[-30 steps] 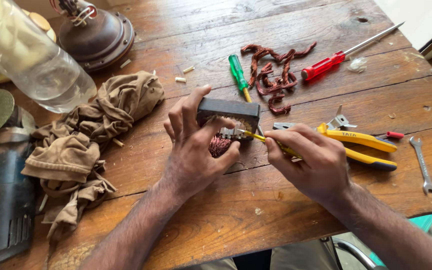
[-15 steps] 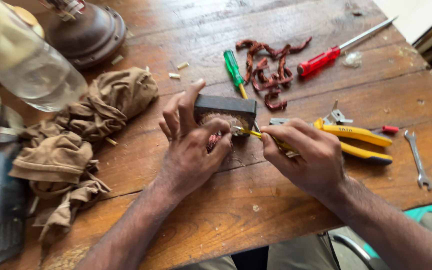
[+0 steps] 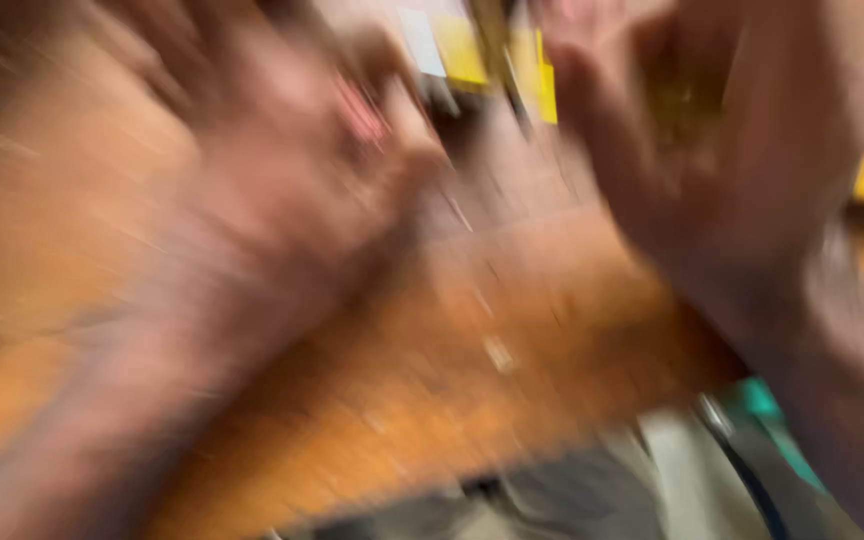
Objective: The person holds a small wooden frame containing rows of copper wire loops on a workbench and uses a yellow-handled screwdriver to press and arrange the wire loops inside the frame, repositioning the frame repeatedly to work on different sides.
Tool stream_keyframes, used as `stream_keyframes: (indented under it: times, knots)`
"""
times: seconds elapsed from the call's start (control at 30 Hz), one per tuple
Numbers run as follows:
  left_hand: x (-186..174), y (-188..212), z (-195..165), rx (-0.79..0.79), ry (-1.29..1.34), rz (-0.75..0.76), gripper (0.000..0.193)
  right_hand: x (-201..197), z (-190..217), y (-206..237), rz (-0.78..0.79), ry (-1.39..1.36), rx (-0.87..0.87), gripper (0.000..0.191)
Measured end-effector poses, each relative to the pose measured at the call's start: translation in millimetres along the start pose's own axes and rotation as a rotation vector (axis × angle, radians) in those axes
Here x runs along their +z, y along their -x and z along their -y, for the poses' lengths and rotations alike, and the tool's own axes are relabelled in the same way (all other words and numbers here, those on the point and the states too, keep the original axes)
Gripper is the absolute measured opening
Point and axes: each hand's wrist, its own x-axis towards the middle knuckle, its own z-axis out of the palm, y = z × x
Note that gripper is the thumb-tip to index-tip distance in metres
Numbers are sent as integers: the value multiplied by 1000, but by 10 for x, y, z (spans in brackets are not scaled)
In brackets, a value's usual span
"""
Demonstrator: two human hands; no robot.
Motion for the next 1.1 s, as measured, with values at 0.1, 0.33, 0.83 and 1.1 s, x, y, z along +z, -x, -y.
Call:
stream_keyframes:
  times: [0.1, 0.33, 0.83, 1.1]
  knots:
    - [85, 23, 248, -192, 292, 54, 35, 180, -4, 41, 13, -54, 110, 20]
    - [800, 419, 943, 8, -29, -198, 48, 585, 33, -47, -62, -134, 95, 26]
    - [-49, 465, -101, 87, -59, -328, 30, -539, 507, -162, -57, -49, 153, 20]
    - [20, 423, -202, 109, -61, -401, 23, -580, 492, -163, -30, -97, 109, 21]
